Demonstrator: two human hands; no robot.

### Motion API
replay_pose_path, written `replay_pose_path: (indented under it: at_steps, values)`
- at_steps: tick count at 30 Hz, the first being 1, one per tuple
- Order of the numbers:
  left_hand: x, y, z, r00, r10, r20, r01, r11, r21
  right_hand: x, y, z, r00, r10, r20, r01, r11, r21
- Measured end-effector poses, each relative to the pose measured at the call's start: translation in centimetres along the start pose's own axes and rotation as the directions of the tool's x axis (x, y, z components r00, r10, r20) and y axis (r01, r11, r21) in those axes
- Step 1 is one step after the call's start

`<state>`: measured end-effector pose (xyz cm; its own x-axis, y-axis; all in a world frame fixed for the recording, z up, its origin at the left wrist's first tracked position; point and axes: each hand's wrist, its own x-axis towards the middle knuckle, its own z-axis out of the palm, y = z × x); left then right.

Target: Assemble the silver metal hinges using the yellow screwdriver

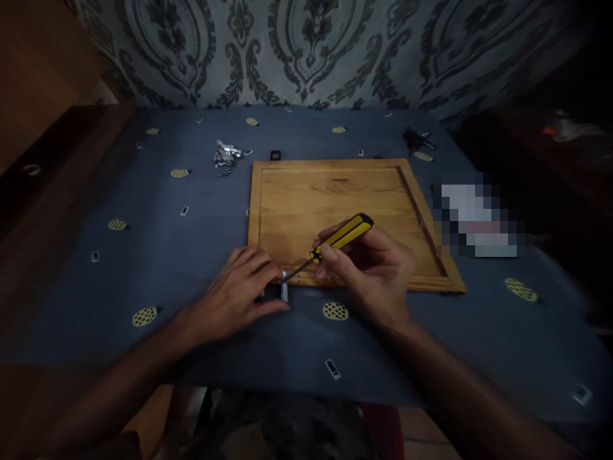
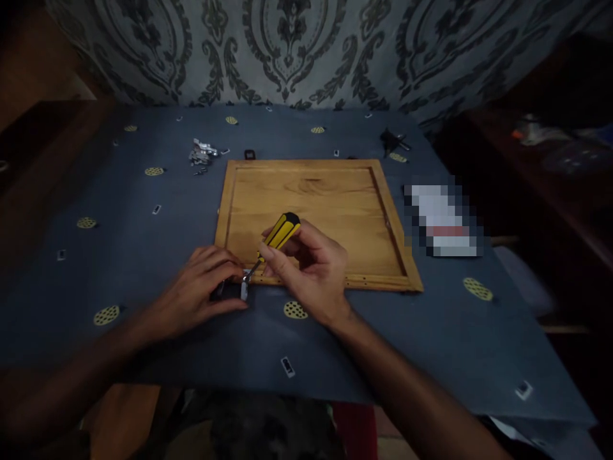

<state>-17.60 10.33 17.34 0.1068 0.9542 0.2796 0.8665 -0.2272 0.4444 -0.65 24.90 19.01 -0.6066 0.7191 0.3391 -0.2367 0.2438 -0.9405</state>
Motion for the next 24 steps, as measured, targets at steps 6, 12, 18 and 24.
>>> replay_pose_path:
  at_steps: [6,12,18,24]
  values:
    - [0.0,0.0,0.14,1.0,0.007,-0.009,-0.007,1.0,0.004,-0.16,-0.01,0.19,1.0,0.023,0.003,-0.023,1.0,-0.016]
    - [0.0,0.12,0.15,1.0,0.005,-0.019,-0.005,1.0,0.003,-0.55,-0.29,0.24,1.0,0.013,0.011,-0.012,0.998,-0.069]
    - [-0.04,0.09,0.12,1.0,-0.008,-0.002,0.008,1.0,-0.005,-0.87,-0.08,0.16,0.998,-0.039,0.044,0.045,0.99,-0.134]
    - [-0.04,0.07,-0.02,0.999,-0.026,0.036,0.026,0.999,-0.019,-0.84,-0.75,-0.23,0.96,-0.211,0.183,0.252,0.937,-0.243]
